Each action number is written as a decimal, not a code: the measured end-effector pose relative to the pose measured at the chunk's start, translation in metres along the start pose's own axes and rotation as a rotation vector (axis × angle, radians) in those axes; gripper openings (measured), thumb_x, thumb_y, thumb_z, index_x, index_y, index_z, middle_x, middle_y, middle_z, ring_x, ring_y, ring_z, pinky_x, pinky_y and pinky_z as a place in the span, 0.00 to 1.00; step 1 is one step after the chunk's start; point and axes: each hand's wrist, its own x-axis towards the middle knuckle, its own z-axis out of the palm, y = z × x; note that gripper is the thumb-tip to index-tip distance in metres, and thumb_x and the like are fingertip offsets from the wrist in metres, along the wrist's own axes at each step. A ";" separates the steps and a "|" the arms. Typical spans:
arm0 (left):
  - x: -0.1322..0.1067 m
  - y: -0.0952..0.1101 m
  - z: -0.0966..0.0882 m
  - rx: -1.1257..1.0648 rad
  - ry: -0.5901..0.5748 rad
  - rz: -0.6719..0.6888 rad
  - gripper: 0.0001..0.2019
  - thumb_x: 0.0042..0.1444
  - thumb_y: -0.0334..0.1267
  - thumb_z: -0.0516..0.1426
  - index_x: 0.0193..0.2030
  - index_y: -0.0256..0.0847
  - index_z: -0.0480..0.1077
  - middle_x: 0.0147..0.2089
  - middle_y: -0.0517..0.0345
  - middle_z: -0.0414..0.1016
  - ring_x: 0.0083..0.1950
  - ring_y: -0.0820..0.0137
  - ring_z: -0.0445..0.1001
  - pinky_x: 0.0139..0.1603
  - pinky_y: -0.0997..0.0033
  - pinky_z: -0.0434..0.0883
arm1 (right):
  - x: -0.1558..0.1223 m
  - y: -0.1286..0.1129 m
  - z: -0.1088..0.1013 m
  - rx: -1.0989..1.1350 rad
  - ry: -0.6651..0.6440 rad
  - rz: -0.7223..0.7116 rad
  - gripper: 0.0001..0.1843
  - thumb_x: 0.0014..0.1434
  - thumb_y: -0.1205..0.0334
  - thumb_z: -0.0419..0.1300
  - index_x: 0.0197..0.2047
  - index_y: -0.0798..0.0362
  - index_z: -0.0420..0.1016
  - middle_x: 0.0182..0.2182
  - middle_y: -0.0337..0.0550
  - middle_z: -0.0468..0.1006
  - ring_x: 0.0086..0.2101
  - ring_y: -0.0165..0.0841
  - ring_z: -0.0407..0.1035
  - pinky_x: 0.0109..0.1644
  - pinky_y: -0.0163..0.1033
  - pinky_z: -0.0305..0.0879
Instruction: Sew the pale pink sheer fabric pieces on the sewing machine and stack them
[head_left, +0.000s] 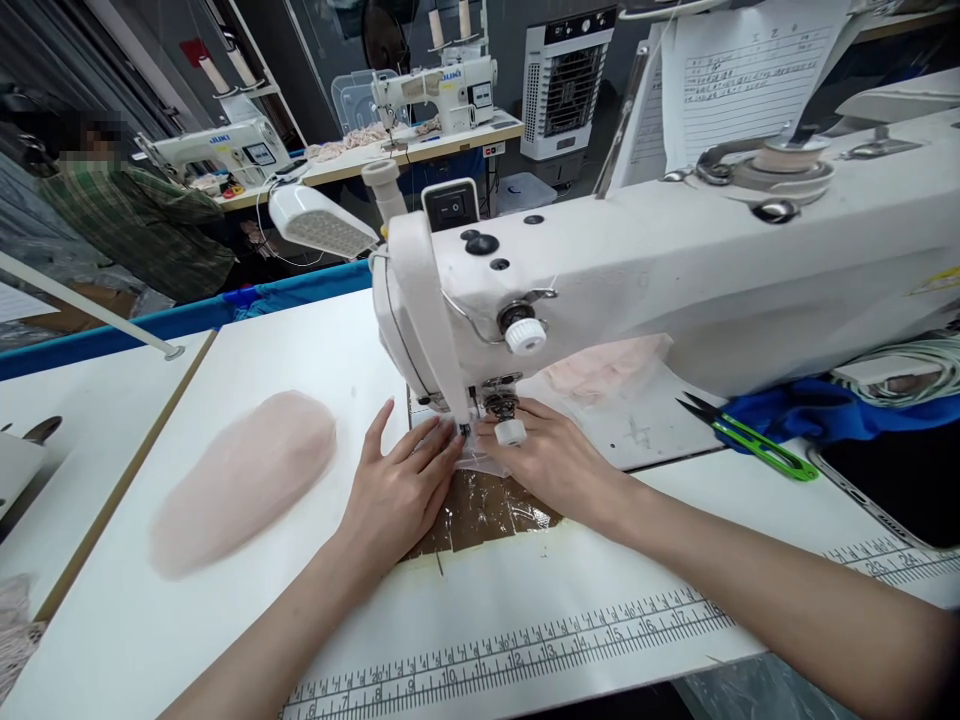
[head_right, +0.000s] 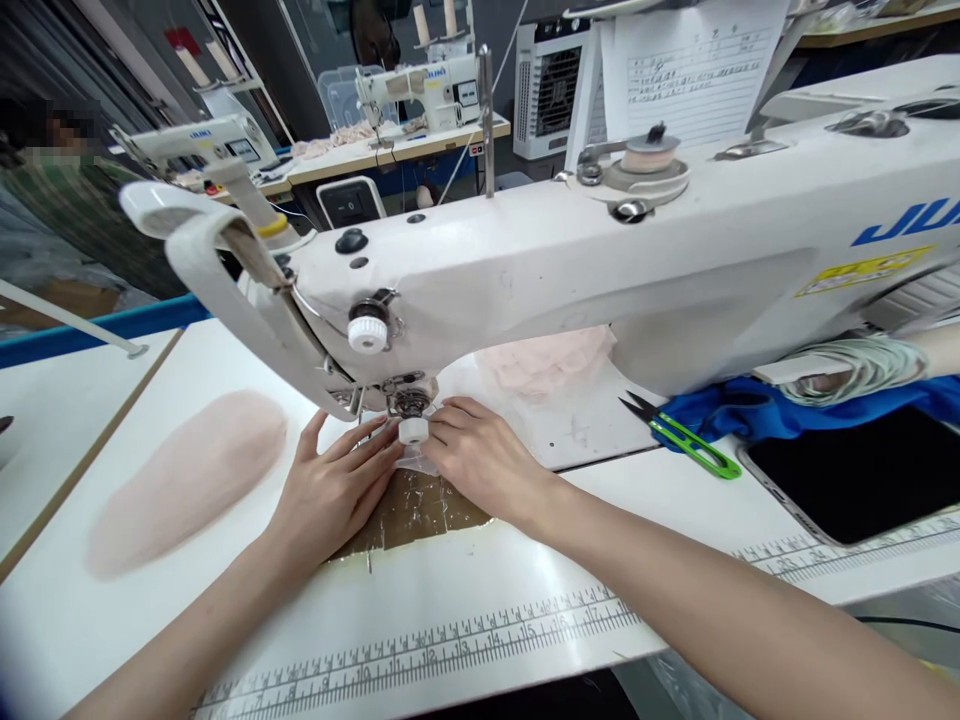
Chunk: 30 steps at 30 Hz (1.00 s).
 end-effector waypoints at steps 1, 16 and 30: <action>0.000 0.000 0.000 0.004 -0.002 0.001 0.14 0.62 0.30 0.52 0.50 0.43 0.74 0.52 0.54 0.78 0.56 0.60 0.74 0.68 0.41 0.50 | 0.000 0.000 0.000 0.002 -0.007 0.003 0.12 0.58 0.78 0.55 0.33 0.54 0.76 0.32 0.44 0.79 0.36 0.34 0.72 0.45 0.40 0.68; -0.002 -0.003 -0.024 0.202 0.173 -0.117 0.07 0.59 0.35 0.57 0.43 0.40 0.75 0.40 0.54 0.82 0.43 0.59 0.77 0.57 0.46 0.63 | 0.004 0.003 -0.020 0.109 -0.037 0.153 0.20 0.65 0.52 0.52 0.34 0.56 0.78 0.25 0.44 0.78 0.35 0.37 0.72 0.58 0.48 0.59; -0.005 0.000 -0.028 0.035 0.049 -0.082 0.12 0.63 0.37 0.55 0.50 0.37 0.72 0.46 0.53 0.80 0.46 0.63 0.77 0.46 0.61 0.69 | -0.004 0.007 -0.019 -0.053 -0.074 0.011 0.17 0.53 0.81 0.52 0.34 0.56 0.79 0.29 0.43 0.79 0.37 0.37 0.70 0.59 0.47 0.59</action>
